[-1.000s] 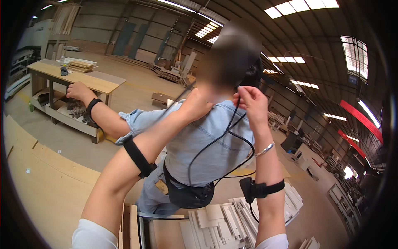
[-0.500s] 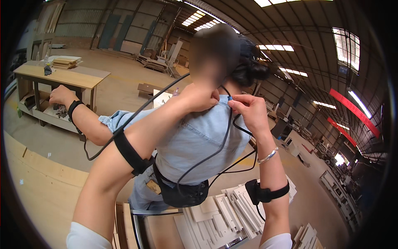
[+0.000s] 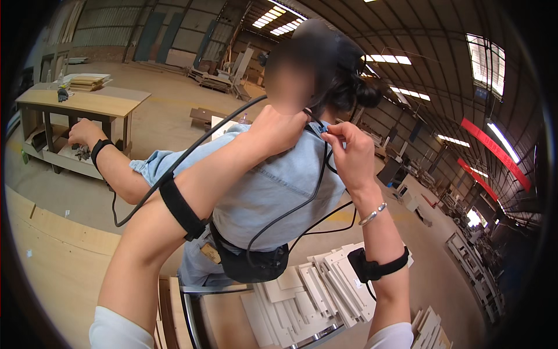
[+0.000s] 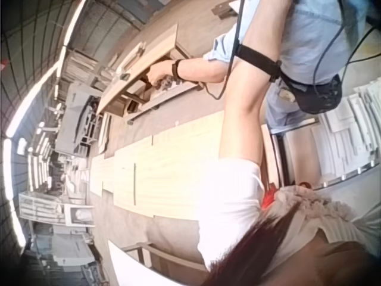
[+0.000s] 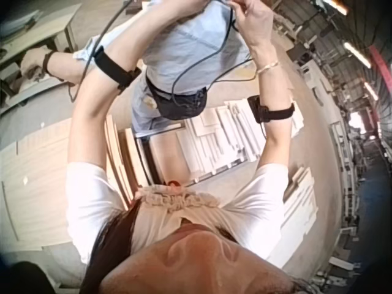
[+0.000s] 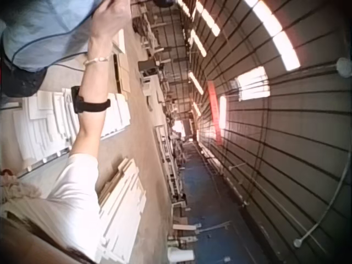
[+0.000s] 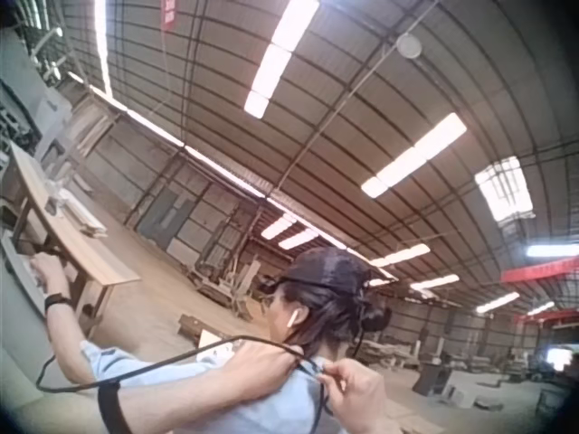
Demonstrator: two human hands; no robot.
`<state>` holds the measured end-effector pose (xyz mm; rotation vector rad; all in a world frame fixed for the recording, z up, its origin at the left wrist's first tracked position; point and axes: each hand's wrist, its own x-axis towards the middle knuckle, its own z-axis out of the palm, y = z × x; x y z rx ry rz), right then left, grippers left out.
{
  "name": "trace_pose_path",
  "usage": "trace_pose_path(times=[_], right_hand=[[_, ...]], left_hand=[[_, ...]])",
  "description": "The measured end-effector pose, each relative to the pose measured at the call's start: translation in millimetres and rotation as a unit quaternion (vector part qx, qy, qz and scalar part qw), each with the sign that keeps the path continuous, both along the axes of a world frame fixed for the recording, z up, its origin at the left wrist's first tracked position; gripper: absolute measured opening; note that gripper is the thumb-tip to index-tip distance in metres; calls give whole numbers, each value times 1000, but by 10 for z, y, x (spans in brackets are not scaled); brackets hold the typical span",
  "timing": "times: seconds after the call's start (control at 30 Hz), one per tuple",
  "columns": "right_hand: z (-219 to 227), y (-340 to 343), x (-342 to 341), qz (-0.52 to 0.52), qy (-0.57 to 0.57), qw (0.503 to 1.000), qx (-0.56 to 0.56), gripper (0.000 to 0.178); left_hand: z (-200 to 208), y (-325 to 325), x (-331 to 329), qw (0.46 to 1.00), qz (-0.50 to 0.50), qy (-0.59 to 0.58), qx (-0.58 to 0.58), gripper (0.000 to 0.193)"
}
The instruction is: Cleaning and wiping down white furniture panels using a cleaning spray and a cloth.
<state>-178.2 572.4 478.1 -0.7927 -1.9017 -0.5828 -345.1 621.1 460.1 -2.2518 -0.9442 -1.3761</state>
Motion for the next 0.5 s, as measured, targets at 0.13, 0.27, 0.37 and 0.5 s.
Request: trace_pose_path(times=[0.13, 0.27, 0.37, 0.5], right_hand=[[-74, -22, 41, -8, -31, 996, 86, 14], [-178, -28, -21, -13, -34, 992, 121, 16], [-249, 18, -44, -22, -25, 991, 132, 16], [-307, 28, -101, -43, -27, 986, 160, 15]], left_hand=[[-10, -20, 25, 994, -101, -44, 5, 16], [-40, 41, -31, 971, -186, -110, 101, 15], [-52, -1, -56, 988, -124, -49, 80, 12], [-35, -56, -63, 987, -109, -59, 102, 9]])
